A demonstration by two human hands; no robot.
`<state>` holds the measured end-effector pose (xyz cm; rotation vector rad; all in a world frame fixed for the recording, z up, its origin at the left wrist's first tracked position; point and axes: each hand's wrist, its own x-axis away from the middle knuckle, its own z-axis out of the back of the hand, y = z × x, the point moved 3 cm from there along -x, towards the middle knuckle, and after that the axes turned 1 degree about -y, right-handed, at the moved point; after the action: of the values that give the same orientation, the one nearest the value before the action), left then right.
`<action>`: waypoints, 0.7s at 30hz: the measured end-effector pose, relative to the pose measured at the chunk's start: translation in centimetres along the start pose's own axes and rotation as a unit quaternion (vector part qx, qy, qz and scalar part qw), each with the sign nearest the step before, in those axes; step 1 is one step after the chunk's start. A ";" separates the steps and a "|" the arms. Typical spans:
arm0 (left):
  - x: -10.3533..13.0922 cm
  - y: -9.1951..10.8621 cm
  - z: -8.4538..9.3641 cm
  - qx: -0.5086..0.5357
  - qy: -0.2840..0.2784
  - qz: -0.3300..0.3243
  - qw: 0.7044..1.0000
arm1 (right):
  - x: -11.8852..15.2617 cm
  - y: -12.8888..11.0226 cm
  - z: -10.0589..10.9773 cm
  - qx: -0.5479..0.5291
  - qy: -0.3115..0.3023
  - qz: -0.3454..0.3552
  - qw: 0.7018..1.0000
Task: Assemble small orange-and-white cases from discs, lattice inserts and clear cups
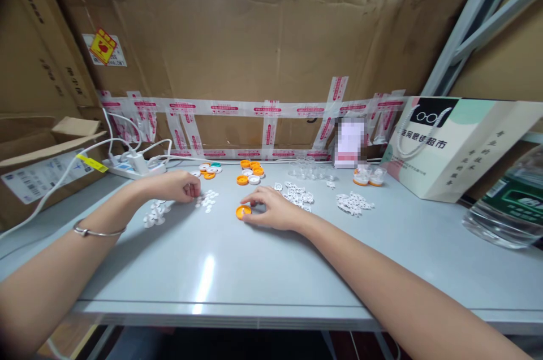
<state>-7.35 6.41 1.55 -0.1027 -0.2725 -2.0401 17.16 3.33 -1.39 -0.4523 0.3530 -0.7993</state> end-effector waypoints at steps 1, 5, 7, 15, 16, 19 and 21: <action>0.0 0.1 0.1 -0.007 0.006 0.002 1.000 | 0.0 0.1 -0.1 -0.002 0.004 0.004 1.000; 0.0 0.6 0.3 -0.041 0.040 0.011 0.998 | -0.3 0.4 -0.3 -0.005 0.033 0.005 0.999; -0.1 1.0 0.3 -0.052 0.050 0.000 0.997 | -0.3 0.5 -0.5 -0.005 0.047 -0.004 0.999; -0.9 1.7 -0.3 -0.040 0.058 -0.049 0.996 | -0.3 0.7 -0.7 -0.007 0.062 -0.016 0.998; -0.8 1.7 -0.2 -0.037 0.061 -0.048 0.996 | -0.3 0.7 -0.6 -0.008 0.061 -0.017 0.998; 0.0 1.8 0.6 -0.022 0.070 -0.044 0.996 | -0.3 0.6 -0.6 -0.008 0.060 -0.020 0.998; 0.9 2.1 1.0 0.017 0.040 -0.049 0.998 | -0.4 0.7 -0.6 -0.009 0.061 -0.016 0.998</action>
<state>-5.97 4.97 3.04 0.0137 -0.2679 -2.1296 17.04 3.85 -2.19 -0.4278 0.4665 -0.8583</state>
